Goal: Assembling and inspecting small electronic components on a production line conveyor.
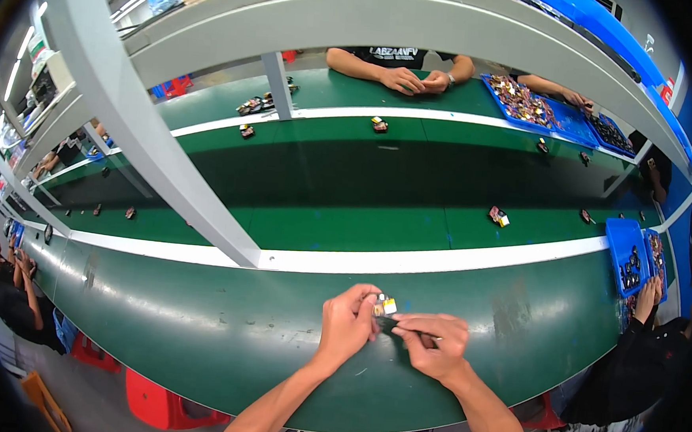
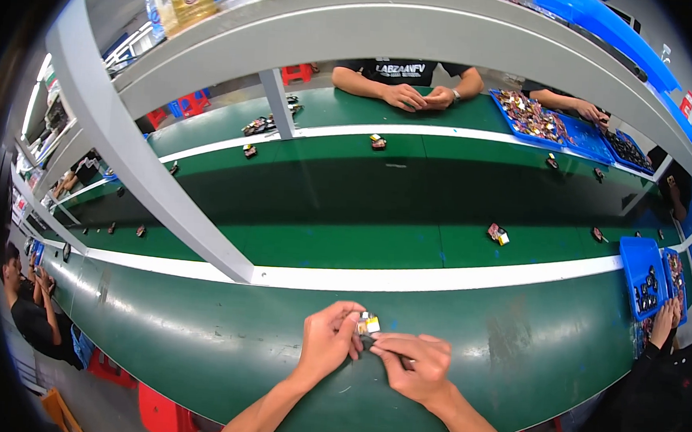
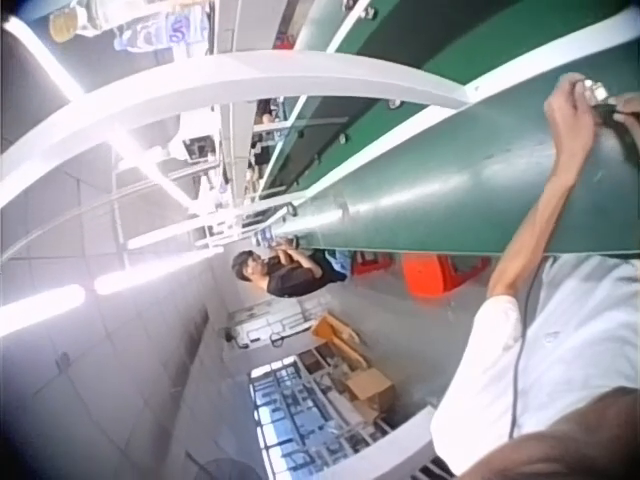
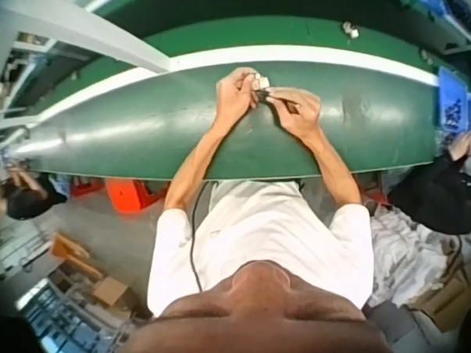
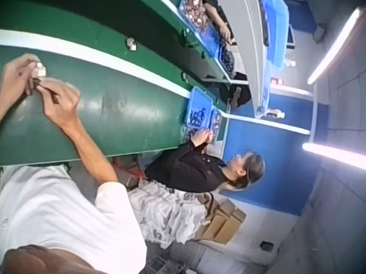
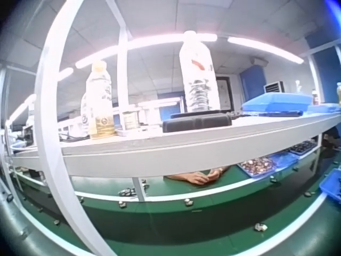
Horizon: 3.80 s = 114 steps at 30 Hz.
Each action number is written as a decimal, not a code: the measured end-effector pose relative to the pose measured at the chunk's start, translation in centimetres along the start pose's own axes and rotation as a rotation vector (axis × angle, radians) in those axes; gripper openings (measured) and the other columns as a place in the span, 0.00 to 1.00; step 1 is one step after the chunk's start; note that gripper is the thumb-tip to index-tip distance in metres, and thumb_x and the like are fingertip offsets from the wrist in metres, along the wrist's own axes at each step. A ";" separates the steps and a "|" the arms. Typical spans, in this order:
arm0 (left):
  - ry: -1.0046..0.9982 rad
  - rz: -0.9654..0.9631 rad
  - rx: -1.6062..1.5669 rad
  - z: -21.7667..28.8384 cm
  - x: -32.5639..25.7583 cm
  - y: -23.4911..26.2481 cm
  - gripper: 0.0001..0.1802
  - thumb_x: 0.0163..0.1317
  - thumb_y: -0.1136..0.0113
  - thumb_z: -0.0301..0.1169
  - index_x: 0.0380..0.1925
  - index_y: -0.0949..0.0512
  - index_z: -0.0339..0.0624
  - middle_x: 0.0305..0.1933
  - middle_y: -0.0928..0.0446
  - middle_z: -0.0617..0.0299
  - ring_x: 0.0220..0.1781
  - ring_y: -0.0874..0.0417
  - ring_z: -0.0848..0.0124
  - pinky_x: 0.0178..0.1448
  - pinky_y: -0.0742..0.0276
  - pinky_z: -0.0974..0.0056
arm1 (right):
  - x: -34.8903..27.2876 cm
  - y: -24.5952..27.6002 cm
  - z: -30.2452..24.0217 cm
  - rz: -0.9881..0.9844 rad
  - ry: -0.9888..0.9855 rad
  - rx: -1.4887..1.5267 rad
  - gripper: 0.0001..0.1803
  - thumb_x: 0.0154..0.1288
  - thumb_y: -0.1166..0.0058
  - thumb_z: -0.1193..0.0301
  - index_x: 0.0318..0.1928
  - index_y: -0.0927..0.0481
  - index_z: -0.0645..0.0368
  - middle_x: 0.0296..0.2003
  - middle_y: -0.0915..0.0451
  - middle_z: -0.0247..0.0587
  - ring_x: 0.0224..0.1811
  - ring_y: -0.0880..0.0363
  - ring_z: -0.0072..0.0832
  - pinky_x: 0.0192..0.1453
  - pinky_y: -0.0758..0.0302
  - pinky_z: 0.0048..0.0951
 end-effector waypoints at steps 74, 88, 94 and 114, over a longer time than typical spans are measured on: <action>-0.665 0.353 0.672 0.6 2.1 6.5 0.04 0.66 0.40 0.24 0.34 0.18 0.35 0.31 0.21 0.53 0.24 0.22 0.59 0.31 0.27 0.58 | 0.0 0.8 1.6 0.035 0.013 -0.129 0.08 0.55 0.30 0.81 0.36 0.14 0.64 0.28 0.13 0.34 0.12 0.41 0.13 0.18 0.45 0.20; -0.650 0.335 0.728 0.6 2.0 5.9 0.04 0.66 0.40 0.24 0.35 0.18 0.36 0.32 0.21 0.55 0.25 0.21 0.58 0.31 0.27 0.58 | 0.0 1.0 1.7 0.047 0.035 -0.130 0.08 0.55 0.29 0.79 0.37 0.13 0.62 0.24 0.16 0.32 0.12 0.43 0.13 0.18 0.46 0.21; -0.642 0.321 0.718 0.7 1.9 5.4 0.04 0.66 0.40 0.24 0.35 0.18 0.36 0.34 0.20 0.55 0.26 0.19 0.58 0.32 0.26 0.57 | -0.2 1.3 1.9 0.039 0.008 -0.153 0.07 0.55 0.29 0.79 0.36 0.13 0.63 0.24 0.16 0.32 0.12 0.42 0.13 0.18 0.46 0.21; -0.682 0.337 0.757 0.8 1.7 4.5 0.05 0.65 0.38 0.26 0.38 0.17 0.37 0.35 0.20 0.58 0.24 0.22 0.64 0.33 0.27 0.60 | -0.1 1.8 2.3 0.029 -0.001 -0.139 0.06 0.55 0.29 0.80 0.34 0.14 0.65 0.28 0.14 0.33 0.13 0.42 0.12 0.18 0.46 0.20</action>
Point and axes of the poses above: each hand's wrist, its own x-axis towards the middle knuckle, its own y-axis out of the back of the hand, z = x × y, the point moved 2 cm from there along x, towards the middle knuckle
